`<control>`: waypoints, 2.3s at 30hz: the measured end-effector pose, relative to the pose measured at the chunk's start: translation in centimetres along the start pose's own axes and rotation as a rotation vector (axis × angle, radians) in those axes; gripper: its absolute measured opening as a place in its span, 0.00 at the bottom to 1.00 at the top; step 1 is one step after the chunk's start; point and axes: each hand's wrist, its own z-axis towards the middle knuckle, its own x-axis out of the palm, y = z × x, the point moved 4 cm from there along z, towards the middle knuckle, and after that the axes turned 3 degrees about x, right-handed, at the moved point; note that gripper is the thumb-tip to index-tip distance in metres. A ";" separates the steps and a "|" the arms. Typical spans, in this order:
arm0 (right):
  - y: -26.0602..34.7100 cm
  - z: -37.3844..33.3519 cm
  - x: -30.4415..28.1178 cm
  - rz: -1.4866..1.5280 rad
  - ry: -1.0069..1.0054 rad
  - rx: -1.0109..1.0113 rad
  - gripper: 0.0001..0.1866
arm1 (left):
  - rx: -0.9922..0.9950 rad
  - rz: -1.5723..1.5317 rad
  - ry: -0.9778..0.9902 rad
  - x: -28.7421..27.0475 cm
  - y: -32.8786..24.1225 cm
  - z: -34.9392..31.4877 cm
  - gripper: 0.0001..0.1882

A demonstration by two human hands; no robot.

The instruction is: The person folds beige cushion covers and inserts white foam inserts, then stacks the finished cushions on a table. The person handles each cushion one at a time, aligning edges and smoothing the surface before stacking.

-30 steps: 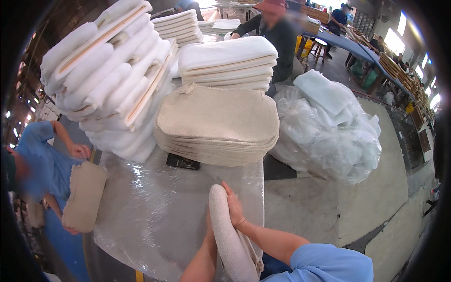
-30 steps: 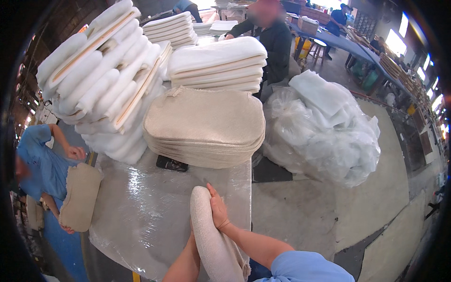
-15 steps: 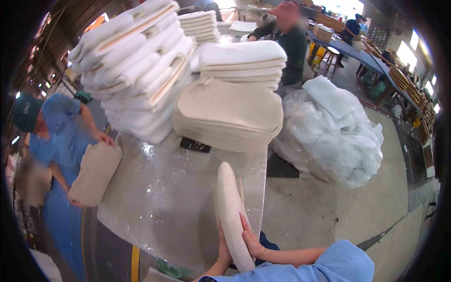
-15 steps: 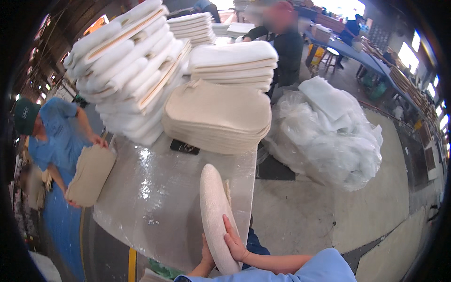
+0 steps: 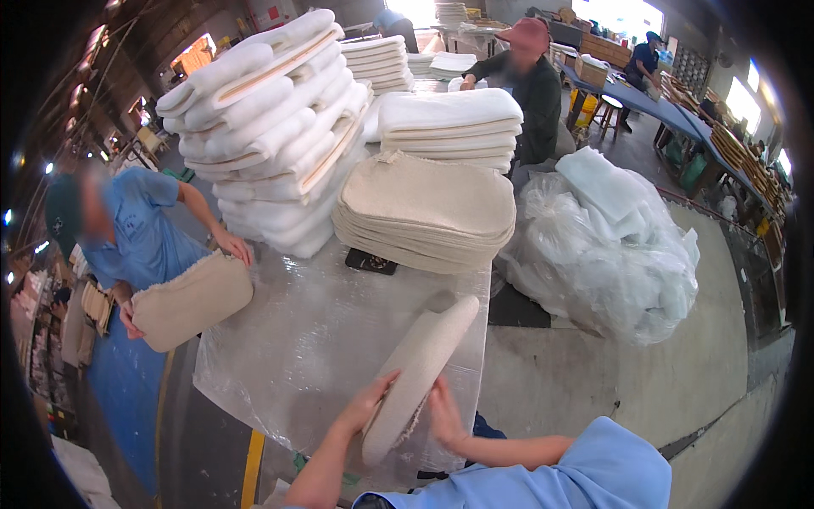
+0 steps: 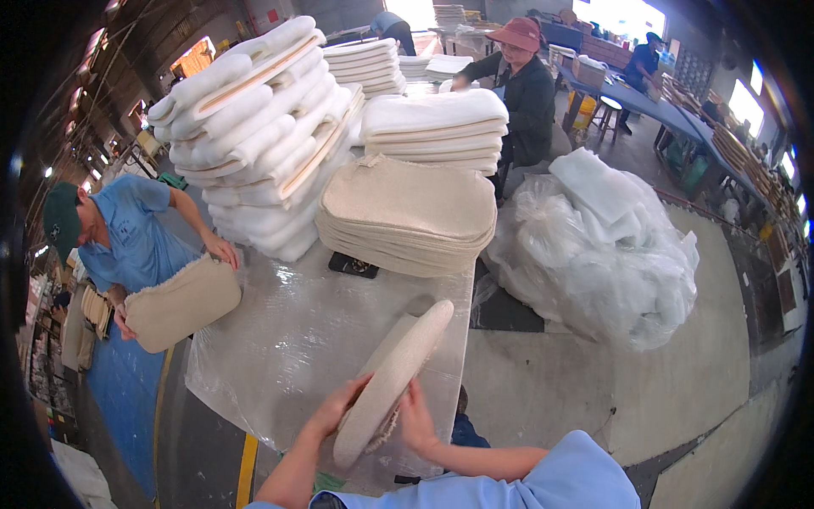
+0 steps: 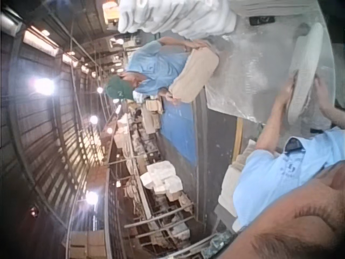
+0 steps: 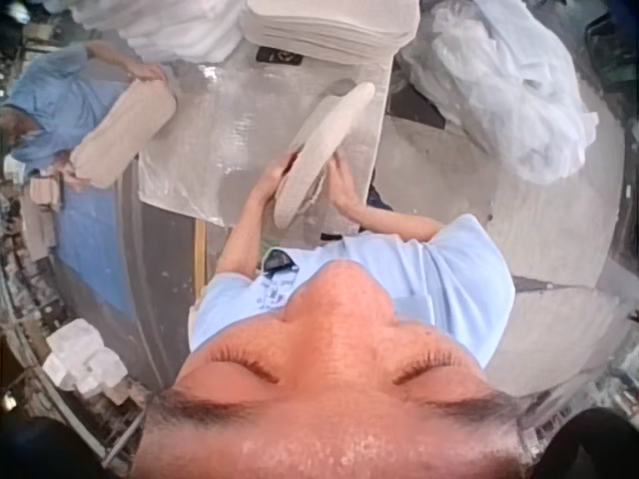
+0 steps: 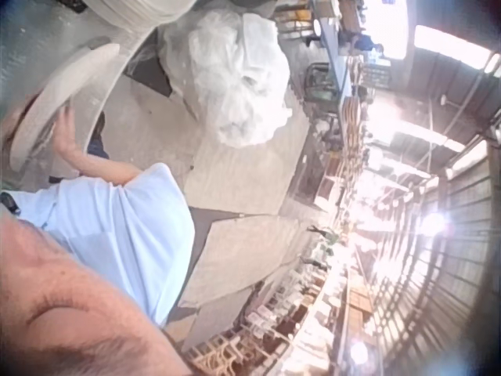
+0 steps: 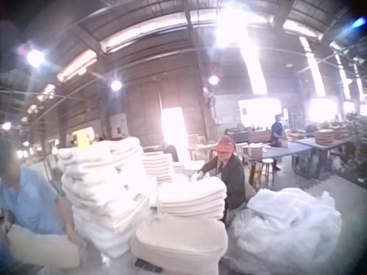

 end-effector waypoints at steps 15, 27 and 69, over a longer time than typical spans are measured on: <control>22.7 16.6 -14.5 -0.197 -0.138 -0.681 0.28 | 0.172 0.632 -0.692 4.8 0.8 -13.9 0.45; 7.7 10.3 -10.7 0.220 -0.367 -0.247 0.19 | 0.513 -0.011 -1.138 -2.4 3.2 -15.3 0.36; 1.9 11.6 -4.0 -1.555 0.949 0.146 0.29 | 0.045 0.612 -0.310 2.0 3.4 0.8 0.17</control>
